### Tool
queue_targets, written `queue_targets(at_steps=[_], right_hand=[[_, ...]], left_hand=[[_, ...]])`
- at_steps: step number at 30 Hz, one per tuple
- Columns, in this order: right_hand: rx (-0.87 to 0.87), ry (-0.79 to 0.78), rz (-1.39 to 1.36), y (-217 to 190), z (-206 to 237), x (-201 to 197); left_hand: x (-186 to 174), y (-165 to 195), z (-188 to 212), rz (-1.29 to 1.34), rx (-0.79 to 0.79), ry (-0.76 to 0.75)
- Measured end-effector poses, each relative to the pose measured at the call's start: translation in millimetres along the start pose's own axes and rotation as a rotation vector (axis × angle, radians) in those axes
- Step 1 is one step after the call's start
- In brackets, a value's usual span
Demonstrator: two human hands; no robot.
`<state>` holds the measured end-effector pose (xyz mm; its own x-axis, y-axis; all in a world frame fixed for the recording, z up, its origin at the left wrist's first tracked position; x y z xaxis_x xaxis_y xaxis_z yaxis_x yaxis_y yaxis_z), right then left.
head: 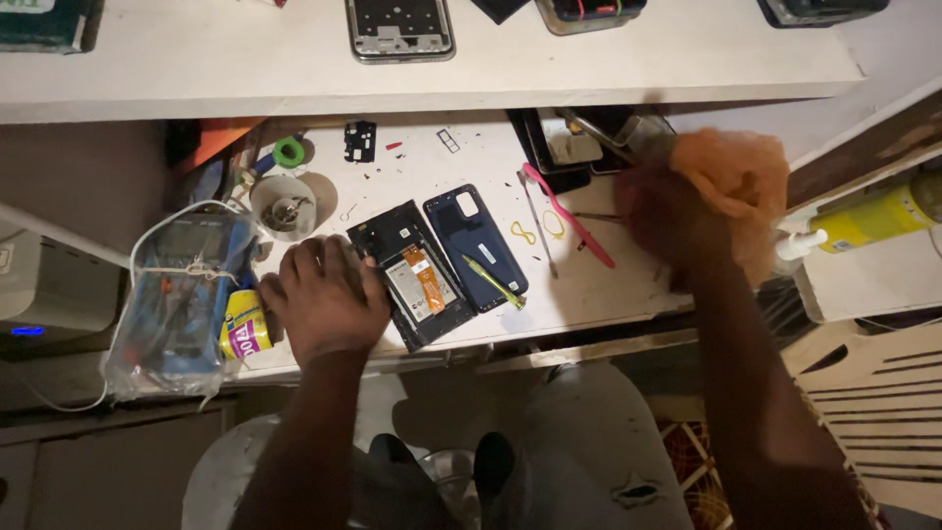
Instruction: The person uses a small screwdriver to remove screws from the back of a disassembled smartphone on a workbench. They place the removed screws into a small container and continue unscrewing additional fasteners from the device's frame.
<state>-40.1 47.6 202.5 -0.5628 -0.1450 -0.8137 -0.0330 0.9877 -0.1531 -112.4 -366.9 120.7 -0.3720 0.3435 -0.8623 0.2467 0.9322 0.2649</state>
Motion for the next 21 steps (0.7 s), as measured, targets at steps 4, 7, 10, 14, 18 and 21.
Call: queue_targets(at_steps=[4,7,10,14,18,21], right_hand=[[-0.054,-0.131,-0.005,-12.6,0.3,28.5],[-0.028,-0.083,-0.020,-7.8,-10.7,27.0],[0.034,0.013,-0.044,8.9,-28.5,13.4],[0.032,-0.109,-0.065,19.5,-41.7,24.4],[-0.073,-0.366,0.046,5.2,-29.1,61.2],[-0.194,-0.430,0.055,-21.3,-17.9,76.9]], left_hand=[[-1.0,-2.0,-0.1,0.006,-0.003,-0.001],[-1.7,-3.0,-1.8,-0.006,0.008,-0.003],[-3.4,-5.8,-1.3,0.007,0.002,0.008],[-3.3,-6.6,-3.6,-0.046,-0.001,0.015],[-0.4,-10.6,-4.2,0.016,-0.021,-0.033],[-1.6,-11.5,-4.2,0.011,-0.015,-0.028]])
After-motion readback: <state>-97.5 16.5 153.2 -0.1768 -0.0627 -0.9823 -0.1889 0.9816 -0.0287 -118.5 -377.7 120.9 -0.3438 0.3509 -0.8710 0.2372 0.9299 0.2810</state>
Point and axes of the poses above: each hand's wrist, its own z-axis away from the middle knuckle, its own x-axis out of the palm, y = z × x, the point moved 10 cm from there along -z, towards the middle knuckle, and after that the axes turned 2 degrees about -z, right-handed, at the moved point
